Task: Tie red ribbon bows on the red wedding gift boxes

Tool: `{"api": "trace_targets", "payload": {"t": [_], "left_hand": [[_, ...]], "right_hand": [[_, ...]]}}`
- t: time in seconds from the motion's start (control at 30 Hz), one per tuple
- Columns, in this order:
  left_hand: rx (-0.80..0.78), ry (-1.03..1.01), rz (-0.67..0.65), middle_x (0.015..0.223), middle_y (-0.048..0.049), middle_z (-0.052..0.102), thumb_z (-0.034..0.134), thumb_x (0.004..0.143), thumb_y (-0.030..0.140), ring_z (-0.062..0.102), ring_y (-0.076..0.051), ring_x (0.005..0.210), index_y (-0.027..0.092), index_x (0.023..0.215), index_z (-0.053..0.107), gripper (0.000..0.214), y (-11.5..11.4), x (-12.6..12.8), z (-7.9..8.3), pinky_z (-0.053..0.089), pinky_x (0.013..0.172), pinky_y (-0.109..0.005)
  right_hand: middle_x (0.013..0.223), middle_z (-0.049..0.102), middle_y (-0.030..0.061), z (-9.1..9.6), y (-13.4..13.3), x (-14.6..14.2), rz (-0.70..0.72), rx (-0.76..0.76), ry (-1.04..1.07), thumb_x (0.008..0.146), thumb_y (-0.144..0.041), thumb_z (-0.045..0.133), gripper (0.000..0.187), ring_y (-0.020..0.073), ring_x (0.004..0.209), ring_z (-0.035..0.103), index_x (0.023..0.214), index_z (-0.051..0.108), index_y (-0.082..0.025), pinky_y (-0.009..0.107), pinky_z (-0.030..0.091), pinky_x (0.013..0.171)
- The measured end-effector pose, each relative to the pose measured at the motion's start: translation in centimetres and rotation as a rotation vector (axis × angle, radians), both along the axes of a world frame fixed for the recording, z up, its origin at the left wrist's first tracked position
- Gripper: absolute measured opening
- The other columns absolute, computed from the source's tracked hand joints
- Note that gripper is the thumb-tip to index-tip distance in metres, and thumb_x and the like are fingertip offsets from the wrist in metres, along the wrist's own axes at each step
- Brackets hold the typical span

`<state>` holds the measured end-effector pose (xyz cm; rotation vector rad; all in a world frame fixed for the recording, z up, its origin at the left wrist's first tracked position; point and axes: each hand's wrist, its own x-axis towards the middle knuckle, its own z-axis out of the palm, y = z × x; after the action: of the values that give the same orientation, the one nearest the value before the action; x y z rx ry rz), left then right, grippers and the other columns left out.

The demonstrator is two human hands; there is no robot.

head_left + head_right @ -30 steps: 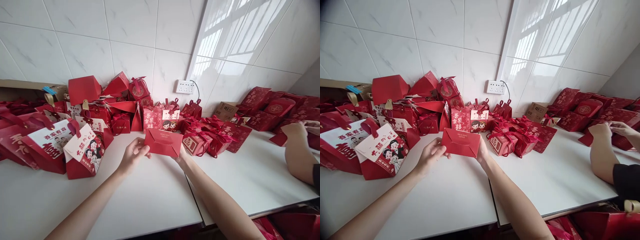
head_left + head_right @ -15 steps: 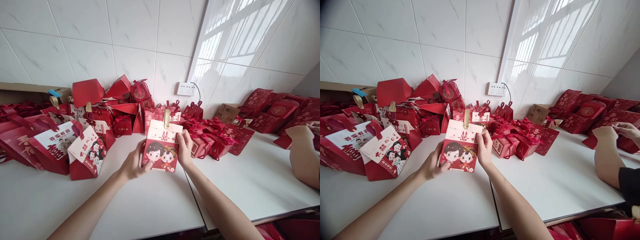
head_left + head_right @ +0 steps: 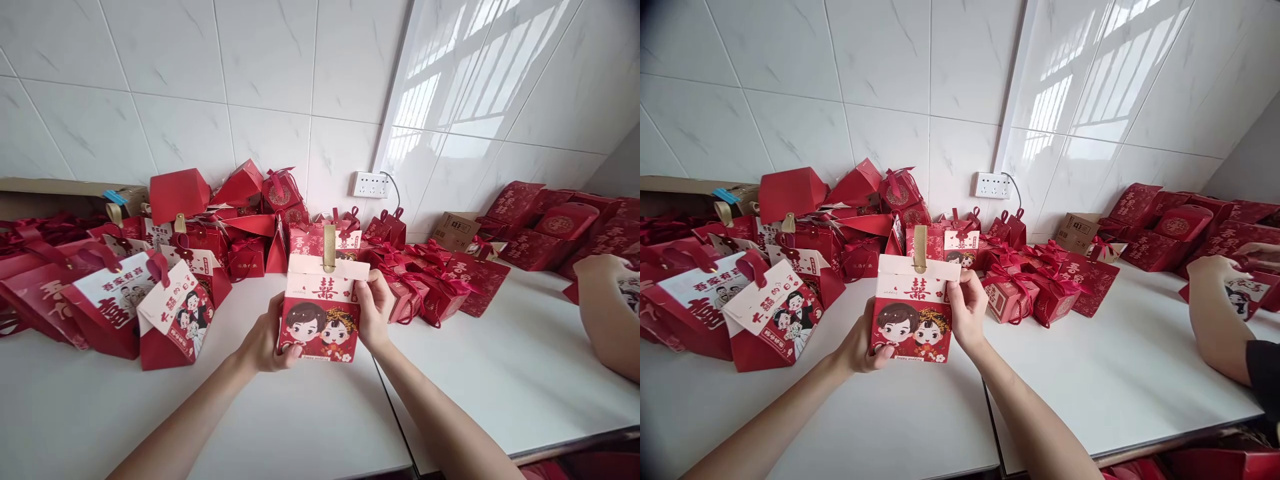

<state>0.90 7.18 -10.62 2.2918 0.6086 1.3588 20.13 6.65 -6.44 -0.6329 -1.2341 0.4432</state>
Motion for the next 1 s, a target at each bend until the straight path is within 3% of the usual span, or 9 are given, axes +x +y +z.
{"api": "trace_targets", "payload": {"t": [0.17, 0.33, 0.4, 0.5, 0.63, 0.77, 0.87, 0.93, 1.0], "left_hand": [[-0.307, -0.231, 0.023, 0.098, -0.0079, 0.068, 0.057, 0.071, 0.040, 0.065, -0.025, 0.086, 0.018, 0.116, 0.044, 0.052, -0.1, 0.7, 0.2, 0.051, 0.073, -0.035], [-1.167, -0.428, -0.180, 0.058, -0.0021, 0.059, 0.043, 0.073, 0.055, 0.050, -0.015, 0.043, 0.016, 0.083, 0.060, 0.044, 0.0, 1.2, 1.3, 0.041, 0.042, -0.029], [-1.340, -0.400, -0.229, 0.051, 0.0000, 0.053, 0.043, 0.072, 0.054, 0.043, -0.013, 0.037, 0.016, 0.079, 0.060, 0.043, 0.0, 1.2, 1.7, 0.035, 0.038, -0.027], [-1.124, -0.435, -0.067, 0.063, -0.0023, 0.059, 0.042, 0.073, 0.055, 0.051, -0.015, 0.046, 0.017, 0.088, 0.059, 0.044, -0.1, 1.3, 1.8, 0.041, 0.044, -0.029], [-0.281, -0.390, 0.377, 0.106, -0.0093, 0.059, 0.070, 0.059, 0.045, 0.058, -0.024, 0.095, 0.020, 0.114, 0.044, 0.066, -0.2, 1.2, 1.3, 0.048, 0.080, -0.035], [0.230, -0.232, 0.430, 0.107, -0.0106, 0.053, 0.080, 0.049, 0.035, 0.056, -0.026, 0.099, 0.021, 0.119, 0.038, 0.083, -0.4, 0.6, 0.6, 0.046, 0.084, -0.037], [0.240, -0.206, 0.408, 0.107, -0.0100, 0.055, 0.081, 0.048, 0.036, 0.055, -0.026, 0.098, 0.021, 0.118, 0.042, 0.082, -0.6, 0.5, 0.8, 0.047, 0.083, -0.037], [0.020, -0.317, 0.433, 0.112, -0.0108, 0.055, 0.078, 0.053, 0.039, 0.055, -0.026, 0.103, 0.020, 0.116, 0.044, 0.074, -0.6, 0.8, 1.4, 0.046, 0.087, -0.036], [-0.361, -0.503, 0.419, 0.112, -0.0103, 0.057, 0.070, 0.064, 0.043, 0.057, -0.023, 0.100, 0.019, 0.110, 0.049, 0.057, -0.3, 1.1, 2.3, 0.048, 0.086, -0.034]], "right_hand": [[0.068, 0.047, -0.0039, 0.0, 0.3, -0.3, 0.071, -0.131, 0.117, 0.084, -0.041, 0.055, 0.026, 0.0116, 0.061, 0.043, 0.070, 0.046, -0.021, 0.024, 0.038, 0.060], [0.082, 0.055, -0.0006, 0.1, 0.5, -1.3, 0.274, -0.266, 0.197, 0.083, -0.046, 0.054, 0.024, 0.0153, 0.075, 0.052, 0.081, 0.051, -0.023, 0.027, 0.043, 0.070], [0.078, 0.055, -0.0009, 0.2, 0.4, -1.5, 0.326, -0.315, 0.205, 0.081, -0.045, 0.057, 0.024, 0.0152, 0.073, 0.052, 0.077, 0.050, -0.023, 0.027, 0.043, 0.067], [0.074, 0.056, -0.0012, 0.2, 0.7, -1.3, 0.329, -0.366, 0.275, 0.079, -0.043, 0.058, 0.023, 0.0156, 0.071, 0.053, 0.074, 0.049, -0.022, 0.027, 0.044, 0.065], [0.081, 0.062, 0.0001, -0.6, 2.0, -1.3, 0.346, -0.508, 0.471, 0.075, -0.037, 0.053, 0.016, 0.0173, 0.076, 0.056, 0.080, 0.054, -0.022, 0.029, 0.047, 0.068], [0.083, 0.065, 0.0004, -2.0, 2.5, -1.9, 0.589, -0.640, 0.541, 0.071, -0.030, 0.055, 0.014, 0.0194, 0.081, 0.059, 0.083, 0.057, -0.023, 0.033, 0.047, 0.074], [0.087, 0.067, 0.0008, -2.6, 2.4, -2.2, 0.639, -0.617, 0.541, 0.068, -0.026, 0.059, 0.014, 0.0203, 0.084, 0.060, 0.083, 0.058, -0.023, 0.033, 0.048, 0.074], [0.085, 0.067, 0.0005, -2.8, 2.4, -2.1, 0.583, -0.618, 0.550, 0.072, -0.033, 0.060, 0.017, 0.0189, 0.080, 0.060, 0.085, 0.059, -0.023, 0.032, 0.048, 0.071], [0.087, 0.066, -0.0001, -2.6, 2.2, -2.0, 0.526, -0.591, 0.486, 0.074, -0.041, 0.062, 0.022, 0.0168, 0.079, 0.059, 0.086, 0.059, -0.023, 0.029, 0.049, 0.069]]}}
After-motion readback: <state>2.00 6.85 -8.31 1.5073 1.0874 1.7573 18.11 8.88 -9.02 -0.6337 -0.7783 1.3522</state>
